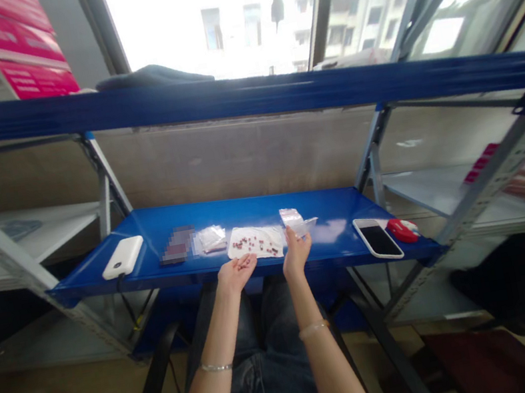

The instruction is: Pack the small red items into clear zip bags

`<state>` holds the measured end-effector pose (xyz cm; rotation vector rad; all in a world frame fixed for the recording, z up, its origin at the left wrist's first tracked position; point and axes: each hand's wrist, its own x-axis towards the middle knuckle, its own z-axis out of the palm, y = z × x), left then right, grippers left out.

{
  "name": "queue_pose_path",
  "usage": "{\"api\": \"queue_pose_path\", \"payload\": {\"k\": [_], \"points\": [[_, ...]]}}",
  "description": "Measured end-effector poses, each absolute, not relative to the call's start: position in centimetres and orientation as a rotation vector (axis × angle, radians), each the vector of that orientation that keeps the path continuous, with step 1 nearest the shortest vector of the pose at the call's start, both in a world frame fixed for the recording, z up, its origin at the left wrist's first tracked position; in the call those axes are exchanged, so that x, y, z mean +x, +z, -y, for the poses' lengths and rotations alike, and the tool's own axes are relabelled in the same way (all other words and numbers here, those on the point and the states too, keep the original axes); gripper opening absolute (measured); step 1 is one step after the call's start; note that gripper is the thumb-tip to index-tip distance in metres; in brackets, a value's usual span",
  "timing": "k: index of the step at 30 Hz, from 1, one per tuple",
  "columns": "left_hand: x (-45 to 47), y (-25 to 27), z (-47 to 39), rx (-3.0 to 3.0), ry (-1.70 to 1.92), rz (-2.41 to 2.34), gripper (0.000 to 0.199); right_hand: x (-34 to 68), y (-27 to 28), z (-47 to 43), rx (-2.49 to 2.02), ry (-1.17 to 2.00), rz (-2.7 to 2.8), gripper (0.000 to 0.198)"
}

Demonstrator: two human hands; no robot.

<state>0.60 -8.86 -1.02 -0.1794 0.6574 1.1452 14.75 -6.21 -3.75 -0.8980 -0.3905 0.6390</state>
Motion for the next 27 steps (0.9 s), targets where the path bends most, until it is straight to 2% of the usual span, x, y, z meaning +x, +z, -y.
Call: {"api": "queue_pose_path", "payload": {"k": [27], "points": [[0.13, -0.49, 8.83, -0.136, 1.114, -0.627, 0.052, 14.62, -3.84, 6.25, -0.910, 0.745, 0.486, 0.068]]}}
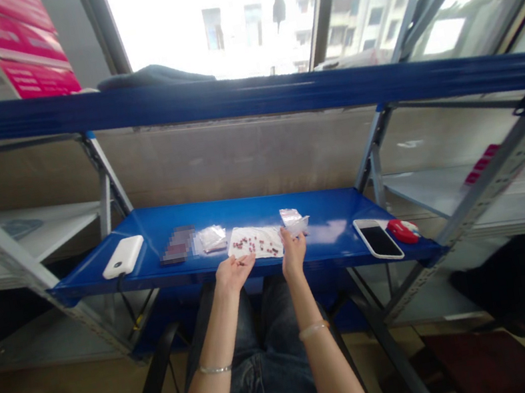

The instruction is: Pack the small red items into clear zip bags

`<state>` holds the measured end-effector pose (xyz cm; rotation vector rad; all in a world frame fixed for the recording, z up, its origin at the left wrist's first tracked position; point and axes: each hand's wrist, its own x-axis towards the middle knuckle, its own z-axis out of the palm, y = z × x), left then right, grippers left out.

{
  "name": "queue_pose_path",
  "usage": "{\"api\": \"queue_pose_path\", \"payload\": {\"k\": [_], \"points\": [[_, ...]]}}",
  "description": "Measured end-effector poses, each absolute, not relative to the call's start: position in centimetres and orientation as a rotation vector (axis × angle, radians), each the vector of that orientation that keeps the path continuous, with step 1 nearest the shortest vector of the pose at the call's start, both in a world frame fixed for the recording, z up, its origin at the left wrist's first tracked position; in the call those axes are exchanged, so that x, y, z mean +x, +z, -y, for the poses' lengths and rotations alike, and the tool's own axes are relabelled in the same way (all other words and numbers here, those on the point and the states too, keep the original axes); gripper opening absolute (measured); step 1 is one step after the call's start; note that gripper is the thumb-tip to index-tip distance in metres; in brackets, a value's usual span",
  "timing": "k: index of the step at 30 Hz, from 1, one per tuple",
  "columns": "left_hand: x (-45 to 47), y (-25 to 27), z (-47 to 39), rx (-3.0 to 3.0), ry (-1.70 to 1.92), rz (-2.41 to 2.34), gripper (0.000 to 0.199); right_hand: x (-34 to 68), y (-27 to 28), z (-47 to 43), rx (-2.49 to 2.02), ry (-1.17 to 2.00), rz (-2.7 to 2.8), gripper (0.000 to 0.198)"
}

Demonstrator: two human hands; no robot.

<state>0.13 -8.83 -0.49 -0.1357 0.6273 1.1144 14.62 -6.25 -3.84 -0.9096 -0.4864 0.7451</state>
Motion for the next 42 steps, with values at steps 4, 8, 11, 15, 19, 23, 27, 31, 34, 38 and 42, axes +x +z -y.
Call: {"api": "queue_pose_path", "payload": {"k": [4, 8, 11, 15, 19, 23, 27, 31, 34, 38, 42], "points": [[0.1, -0.3, 8.9, -0.120, 1.109, -0.654, 0.052, 14.5, -3.9, 6.3, -0.910, 0.780, 0.483, 0.069], [0.0, 0.0, 8.8, -0.121, 1.116, -0.655, 0.051, 14.4, -3.8, 6.3, -0.905, 0.794, 0.474, 0.073], [-0.1, 0.2, 8.7, -0.125, 1.113, -0.630, 0.050, 14.4, -3.9, 6.2, -0.928, 0.791, 0.490, 0.076], [-0.2, 0.4, 8.7, -0.087, 1.136, -0.610, 0.051, 14.5, -4.0, 6.2, -0.947, 0.804, 0.483, 0.077], [-0.3, 0.5, 8.6, -0.105, 1.127, -0.591, 0.054, 14.5, -4.1, 6.1, -0.982, 0.817, 0.498, 0.077], [-0.2, 0.7, 8.6, -0.103, 1.103, -0.571, 0.055, 14.3, -4.3, 6.1, -1.003, 0.824, 0.499, 0.076], [-0.2, 0.9, 8.7, -0.069, 1.124, -0.566, 0.052, 14.1, -4.2, 6.1, -1.001, 0.852, 0.474, 0.075], [-0.3, 0.8, 8.8, -0.068, 1.118, -0.576, 0.052, 13.9, -3.9, 6.2, -0.970, 0.898, 0.466, 0.074], [-0.5, 0.6, 8.7, -0.094, 1.094, -0.596, 0.057, 13.7, -3.8, 6.3, -0.927, 0.938, 0.451, 0.081], [-0.6, 0.5, 8.7, -0.061, 1.087, -0.593, 0.057, 13.4, -3.8, 6.3, -0.933, 0.957, 0.466, 0.092], [-0.3, 0.6, 8.8, 0.026, 1.110, -0.638, 0.052, 13.3, -3.7, 6.5, -0.982, 0.958, 0.495, 0.098]]}}
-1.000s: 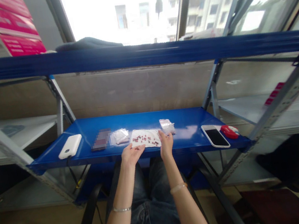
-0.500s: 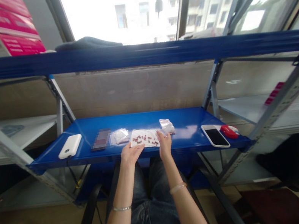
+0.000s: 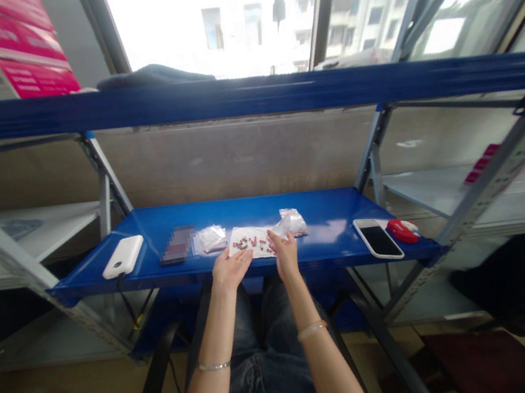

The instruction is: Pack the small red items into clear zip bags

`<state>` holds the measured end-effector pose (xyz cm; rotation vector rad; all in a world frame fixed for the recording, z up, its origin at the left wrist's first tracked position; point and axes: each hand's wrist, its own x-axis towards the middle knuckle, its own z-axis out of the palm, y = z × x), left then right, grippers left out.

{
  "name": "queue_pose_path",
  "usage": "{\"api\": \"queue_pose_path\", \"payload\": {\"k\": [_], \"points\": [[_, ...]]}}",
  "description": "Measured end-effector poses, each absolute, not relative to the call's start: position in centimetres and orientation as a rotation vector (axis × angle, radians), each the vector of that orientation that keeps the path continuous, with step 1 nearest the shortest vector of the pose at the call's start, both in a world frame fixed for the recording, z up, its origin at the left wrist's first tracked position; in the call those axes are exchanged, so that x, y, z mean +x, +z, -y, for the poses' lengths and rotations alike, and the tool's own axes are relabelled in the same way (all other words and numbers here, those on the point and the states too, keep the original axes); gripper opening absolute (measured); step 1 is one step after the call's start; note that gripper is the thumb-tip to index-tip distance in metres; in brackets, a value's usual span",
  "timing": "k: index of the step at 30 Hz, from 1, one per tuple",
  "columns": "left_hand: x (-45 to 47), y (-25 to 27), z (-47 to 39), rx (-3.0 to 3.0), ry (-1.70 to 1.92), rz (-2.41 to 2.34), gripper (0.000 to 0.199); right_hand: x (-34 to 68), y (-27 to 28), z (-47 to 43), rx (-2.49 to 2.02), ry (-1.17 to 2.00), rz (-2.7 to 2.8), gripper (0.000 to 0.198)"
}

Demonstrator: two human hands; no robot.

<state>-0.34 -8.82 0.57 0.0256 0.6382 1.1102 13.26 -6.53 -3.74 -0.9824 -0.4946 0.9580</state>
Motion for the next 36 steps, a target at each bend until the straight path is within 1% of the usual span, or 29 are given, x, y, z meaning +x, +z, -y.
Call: {"api": "queue_pose_path", "payload": {"k": [3, 7, 9, 14, 16, 18, 21, 23, 27, 31, 36], "points": [[0.1, 0.6, 8.9, 0.191, 1.171, -0.636, 0.040, 13.0, -3.5, 7.0, -1.046, 0.914, 0.579, 0.102], [0.9, 0.2, 8.9, 0.487, 1.298, -0.778, 0.016, 12.5, -3.3, 7.5, -1.074, 0.858, 0.742, 0.101], [1.2, -0.1, 9.1, 0.623, 1.349, -0.846, 0.011, 12.2, -3.3, 7.5, -1.060, 0.846, 0.825, 0.099], [1.3, -0.4, 9.4, 0.789, 1.404, -0.938, 0.013, 11.6, -3.4, 7.7, -0.973, 0.922, 0.985, 0.098], [1.0, -0.4, 9.3, 0.774, 1.452, -0.975, 0.013, 11.5, -3.1, 7.9, -0.945, 0.981, 1.005, 0.093], [0.6, -0.4, 9.2, 0.767, 1.489, -0.978, 0.018, 11.7, -2.7, 8.3, -0.912, 1.068, 1.037, 0.077], [-0.1, -0.5, 8.8, 0.796, 1.521, -0.973, 0.030, 12.3, -2.1, 8.7, -0.890, 1.182, 1.100, 0.041], [-0.4, -0.5, 8.6, 0.830, 1.531, -0.981, 0.036, 12.7, -1.9, 8.9, -0.895, 1.206, 1.123, 0.032], [-0.6, -0.5, 8.6, 0.915, 1.504, -1.002, 0.042, 12.9, -1.7, 9.0, -0.905, 1.153, 1.095, 0.030], [-0.6, -0.5, 8.8, 1.041, 1.451, -1.083, 0.036, 12.8, -1.4, 8.9, -0.942, 1.099, 1.050, 0.031], [-0.6, -0.4, 8.9, 1.085, 1.514, -1.093, 0.032, 12.9, -1.0, 9.1, -0.959, 1.115, 1.054, 0.033]]}}
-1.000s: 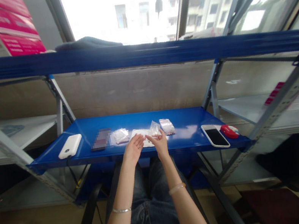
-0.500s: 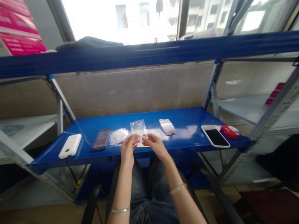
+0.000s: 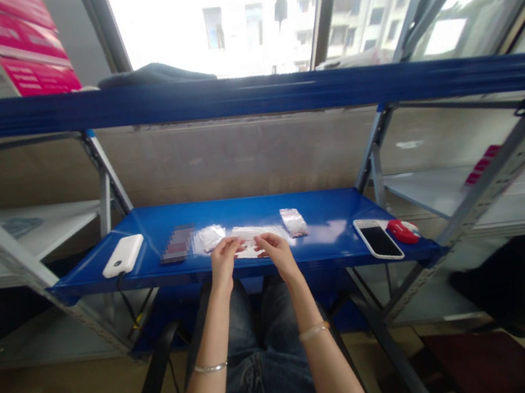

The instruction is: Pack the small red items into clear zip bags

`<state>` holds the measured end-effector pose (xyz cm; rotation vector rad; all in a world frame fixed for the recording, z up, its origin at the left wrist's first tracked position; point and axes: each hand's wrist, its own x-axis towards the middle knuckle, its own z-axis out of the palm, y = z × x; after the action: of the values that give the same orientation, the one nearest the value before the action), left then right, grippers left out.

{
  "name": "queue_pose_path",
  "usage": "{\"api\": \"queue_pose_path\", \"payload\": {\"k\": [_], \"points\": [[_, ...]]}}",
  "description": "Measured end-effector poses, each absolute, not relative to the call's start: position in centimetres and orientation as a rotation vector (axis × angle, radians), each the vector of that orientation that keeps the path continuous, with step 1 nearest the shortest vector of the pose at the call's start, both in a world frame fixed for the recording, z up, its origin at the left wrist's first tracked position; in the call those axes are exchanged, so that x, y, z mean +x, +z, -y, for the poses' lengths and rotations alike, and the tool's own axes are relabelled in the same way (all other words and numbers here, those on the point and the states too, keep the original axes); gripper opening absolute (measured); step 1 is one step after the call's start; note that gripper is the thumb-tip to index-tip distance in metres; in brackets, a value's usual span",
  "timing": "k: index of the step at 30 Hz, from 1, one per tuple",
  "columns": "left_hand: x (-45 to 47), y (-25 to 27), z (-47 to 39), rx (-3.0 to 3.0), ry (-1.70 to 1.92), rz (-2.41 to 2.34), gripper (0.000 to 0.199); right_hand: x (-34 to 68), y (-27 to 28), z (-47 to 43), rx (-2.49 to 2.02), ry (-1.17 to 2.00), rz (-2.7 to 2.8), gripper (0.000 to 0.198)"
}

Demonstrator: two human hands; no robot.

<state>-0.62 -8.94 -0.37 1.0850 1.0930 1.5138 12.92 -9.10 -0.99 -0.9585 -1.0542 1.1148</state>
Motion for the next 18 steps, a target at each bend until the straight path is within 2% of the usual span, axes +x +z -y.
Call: {"api": "queue_pose_path", "payload": {"k": [12, 18], "points": [[-0.4, 0.3, 9.3, 1.111, 1.516, -1.086, 0.025, 13.3, -0.6, 9.4, -0.942, 1.080, 1.051, 0.024], [-0.1, 0.7, 9.8, 1.255, 1.440, -1.035, 0.025, 13.6, -0.4, 9.7, -0.951, 1.066, 1.120, 0.026]]}}
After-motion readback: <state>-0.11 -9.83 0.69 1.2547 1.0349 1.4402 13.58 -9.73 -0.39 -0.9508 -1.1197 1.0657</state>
